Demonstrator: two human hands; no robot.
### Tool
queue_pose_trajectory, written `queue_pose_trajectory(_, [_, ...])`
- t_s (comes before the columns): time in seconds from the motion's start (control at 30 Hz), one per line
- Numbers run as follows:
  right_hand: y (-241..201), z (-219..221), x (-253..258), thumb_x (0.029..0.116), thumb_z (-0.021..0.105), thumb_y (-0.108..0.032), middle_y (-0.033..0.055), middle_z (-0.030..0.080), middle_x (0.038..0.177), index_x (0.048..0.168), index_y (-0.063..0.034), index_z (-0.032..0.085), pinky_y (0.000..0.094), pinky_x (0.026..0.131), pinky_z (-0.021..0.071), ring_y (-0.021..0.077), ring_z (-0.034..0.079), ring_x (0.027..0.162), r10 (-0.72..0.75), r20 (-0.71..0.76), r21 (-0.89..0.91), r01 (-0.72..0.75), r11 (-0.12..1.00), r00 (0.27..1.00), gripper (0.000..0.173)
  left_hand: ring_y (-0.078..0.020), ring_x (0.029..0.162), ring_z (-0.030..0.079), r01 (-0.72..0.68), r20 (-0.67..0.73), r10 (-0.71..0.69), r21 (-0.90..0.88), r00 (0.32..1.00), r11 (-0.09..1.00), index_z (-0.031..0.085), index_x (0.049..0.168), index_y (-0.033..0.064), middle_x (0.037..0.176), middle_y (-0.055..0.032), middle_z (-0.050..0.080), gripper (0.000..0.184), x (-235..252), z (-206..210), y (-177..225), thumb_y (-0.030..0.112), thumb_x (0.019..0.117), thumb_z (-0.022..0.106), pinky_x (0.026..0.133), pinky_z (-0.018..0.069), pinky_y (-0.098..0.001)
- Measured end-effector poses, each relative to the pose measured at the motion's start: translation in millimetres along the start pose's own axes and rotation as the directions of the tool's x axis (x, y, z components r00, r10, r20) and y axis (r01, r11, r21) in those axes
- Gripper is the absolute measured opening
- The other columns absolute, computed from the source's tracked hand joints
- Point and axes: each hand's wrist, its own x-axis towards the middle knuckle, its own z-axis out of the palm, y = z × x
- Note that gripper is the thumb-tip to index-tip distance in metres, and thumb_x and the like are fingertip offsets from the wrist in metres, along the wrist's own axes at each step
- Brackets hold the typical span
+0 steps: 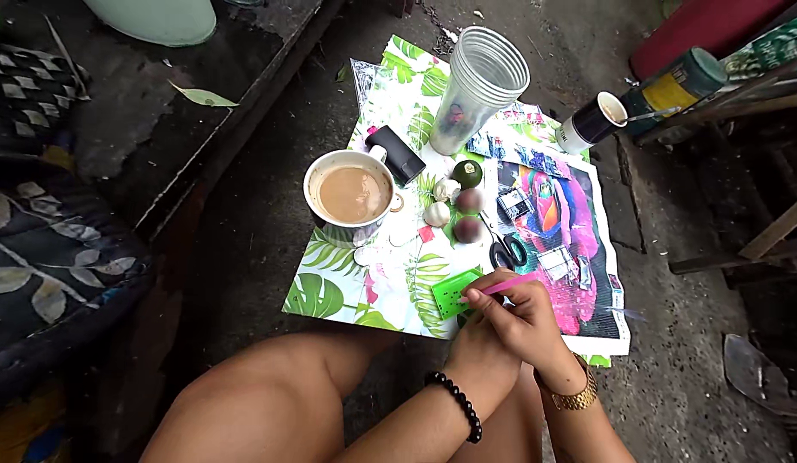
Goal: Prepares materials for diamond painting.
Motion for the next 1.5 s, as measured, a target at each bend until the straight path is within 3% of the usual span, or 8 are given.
queue_pose_trajectory(0.13, [0.0,-0.1,-2.1,0.0988,0.061,-0.012,0.0008,0.074,0.088,0.092,-0.0011,0.076,0.02,0.078,0.0554,0.0018,0.067,0.082,0.009,-0.044,0.046,-0.007,0.999,0.999,0.019,-0.0246,0.096,0.075,0.012,0.015,-0.011,-0.016,1.0,1.0,0.076,0.1,0.0018,0.097,-0.0127,0.076,0.016,0.9,-0.2,0.5,0.005,0.089,0.064,0.085,0.0592,-0.0363])
queue_pose_trajectory(0.27, [2.0,-11.7,-3.3,0.0994,0.058,-0.004,-0.002,0.075,0.089,0.096,-0.0031,0.074,0.0216,0.074,0.0604,0.004,0.071,0.078,0.147,-0.27,0.215,-0.089,0.973,0.952,0.017,-0.0273,0.109,0.071,-0.046,0.131,0.044,0.013,0.99,0.999,0.075,0.111,-0.0009,0.117,-0.0131,0.073,0.025,5.6,-0.8,-2.6,-0.002,0.0904,0.061,0.091,0.0585,-0.0381])
queue_pose_trajectory(0.33, [4.9,-19.1,-5.8,0.0991,0.056,-0.002,-0.0027,0.076,0.088,0.096,-0.0047,0.074,0.0209,0.073,0.0601,0.004,0.071,0.076,0.194,-0.318,0.248,-0.116,0.962,0.928,0.019,-0.0267,0.11,0.071,-0.075,0.13,0.07,0.038,0.989,0.996,0.075,0.11,-0.0013,0.118,-0.0128,0.072,0.024,6.1,2.1,-4.3,-0.002,0.0902,0.061,0.089,0.0589,-0.0367])
queue_pose_trajectory(0.5, [10.5,-17.2,-15.5,0.0978,0.06,-0.004,-0.0004,0.075,0.09,0.096,-0.0016,0.074,0.0214,0.074,0.06,0.0043,0.07,0.077,0.15,-0.204,0.183,-0.113,0.977,0.967,0.014,-0.0249,0.11,0.072,-0.066,0.099,0.058,0.076,0.993,0.995,0.077,0.109,0.0017,0.119,-0.011,0.074,0.026,4.9,1.2,-1.3,-0.002,0.0886,0.062,0.089,0.0586,-0.0364])
queue_pose_trajectory(0.7, [15.8,-13.5,-16.0,0.0968,0.06,-0.007,0.0007,0.075,0.088,0.094,-0.0013,0.075,0.021,0.076,0.0592,0.0036,0.07,0.078,0.122,-0.243,0.056,-0.112,0.992,0.962,0.017,-0.0236,0.109,0.072,-0.067,0.091,0.058,0.104,0.994,0.992,0.077,0.109,0.0033,0.116,-0.0091,0.075,0.026,4.9,1.1,-0.1,-0.002,0.0878,0.063,0.088,0.058,-0.0348])
queue_pose_trajectory(1.23, [13.7,-10.5,-12.3,0.0966,0.06,-0.007,-0.0001,0.074,0.087,0.092,-0.002,0.074,0.0202,0.075,0.0584,0.0029,0.069,0.077,0.133,-0.215,0.071,-0.12,0.99,0.967,0.016,-0.023,0.105,0.073,-0.073,0.057,0.067,0.12,0.996,0.99,0.078,0.104,0.004,0.113,-0.0091,0.076,0.022,2.8,2.7,-1.0,0.0,0.0882,0.063,0.089,0.0581,-0.0336])
queue_pose_trajectory(1.37, [15.6,-13.4,-15.2,0.0993,0.057,-0.002,-0.0018,0.075,0.088,0.096,-0.0032,0.073,0.0203,0.073,0.0592,0.0036,0.069,0.076,0.163,-0.355,0.22,-0.088,0.972,0.921,0.017,-0.0224,0.103,0.072,-0.087,0.048,0.082,0.118,0.995,0.989,0.078,0.104,0.0026,0.112,-0.0097,0.074,0.022,4.3,7.6,-3.4,-0.001,0.0886,0.063,0.085,0.0593,-0.032])
queue_pose_trajectory(1.5, [20.7,-17.7,-25.0,0.1018,0.053,-0.001,-0.0005,0.076,0.085,0.097,-0.0061,0.074,0.0203,0.069,0.0594,0.0052,0.07,0.072,0.298,-0.508,0.39,-0.093,0.916,0.808,0.022,-0.0263,0.105,0.072,-0.052,0.083,0.051,0.008,0.995,0.999,0.075,0.108,0.0005,0.112,-0.0121,0.072,0.024,7.2,6.6,-4.8,-0.003,0.0898,0.061,0.085,0.0604,-0.0349])
